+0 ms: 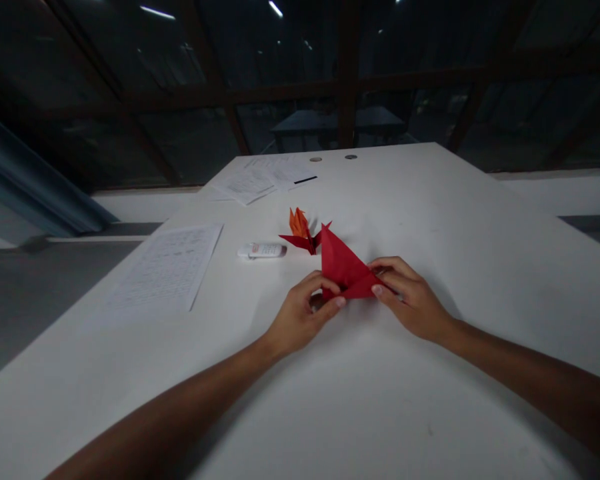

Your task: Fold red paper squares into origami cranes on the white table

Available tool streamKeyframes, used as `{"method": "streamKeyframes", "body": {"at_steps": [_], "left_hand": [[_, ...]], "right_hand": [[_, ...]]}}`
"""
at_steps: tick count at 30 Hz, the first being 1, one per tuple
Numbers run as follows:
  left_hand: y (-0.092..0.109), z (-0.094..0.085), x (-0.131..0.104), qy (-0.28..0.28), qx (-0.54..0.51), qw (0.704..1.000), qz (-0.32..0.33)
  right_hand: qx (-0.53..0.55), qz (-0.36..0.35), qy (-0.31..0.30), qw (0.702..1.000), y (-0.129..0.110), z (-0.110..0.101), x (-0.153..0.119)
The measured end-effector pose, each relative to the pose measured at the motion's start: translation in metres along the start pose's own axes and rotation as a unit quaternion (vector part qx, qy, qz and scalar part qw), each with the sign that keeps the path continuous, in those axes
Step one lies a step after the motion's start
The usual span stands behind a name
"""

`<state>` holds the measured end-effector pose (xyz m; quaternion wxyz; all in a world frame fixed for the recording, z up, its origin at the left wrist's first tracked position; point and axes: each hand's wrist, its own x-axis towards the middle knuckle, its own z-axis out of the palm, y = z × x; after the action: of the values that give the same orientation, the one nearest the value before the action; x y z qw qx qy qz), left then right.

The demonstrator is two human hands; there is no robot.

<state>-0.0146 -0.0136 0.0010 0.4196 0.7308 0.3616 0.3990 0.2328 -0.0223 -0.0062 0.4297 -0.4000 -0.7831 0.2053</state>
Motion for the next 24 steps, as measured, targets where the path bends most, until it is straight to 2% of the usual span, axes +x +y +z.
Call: {"method": "streamKeyframes", "body": {"at_steps": [4, 7, 10, 16, 21, 24], "left_hand": [[0.001, 0.0, 0.0, -0.007, 0.016, 1.0, -0.012], [0.0, 0.0, -0.001, -0.009, 0.004, 0.999, -0.034], [-0.002, 0.001, -0.003, -0.013, -0.016, 0.999, -0.043], [-0.003, 0.002, -0.004, -0.049, -0.123, 0.991, -0.035], [-0.001, 0.001, -0.003, -0.057, -0.135, 0.988, -0.044], [-0.003, 0.001, -0.002, -0.053, -0.122, 0.99, -0.042]], "right_hand": [[0.135, 0.1, 0.024, 0.986, 0.002, 0.009, -0.001], [0.232, 0.165, -0.012, 0.959, 0.0, 0.012, -0.001], [0.267, 0.199, -0.045, 0.942, -0.003, 0.011, -0.001], [0.342, 0.232, -0.077, 0.907, -0.004, 0.01, 0.0], [0.385, 0.243, -0.094, 0.885, -0.006, 0.011, 0.002], [0.388, 0.235, -0.097, 0.886, -0.009, 0.012, 0.003]]}}
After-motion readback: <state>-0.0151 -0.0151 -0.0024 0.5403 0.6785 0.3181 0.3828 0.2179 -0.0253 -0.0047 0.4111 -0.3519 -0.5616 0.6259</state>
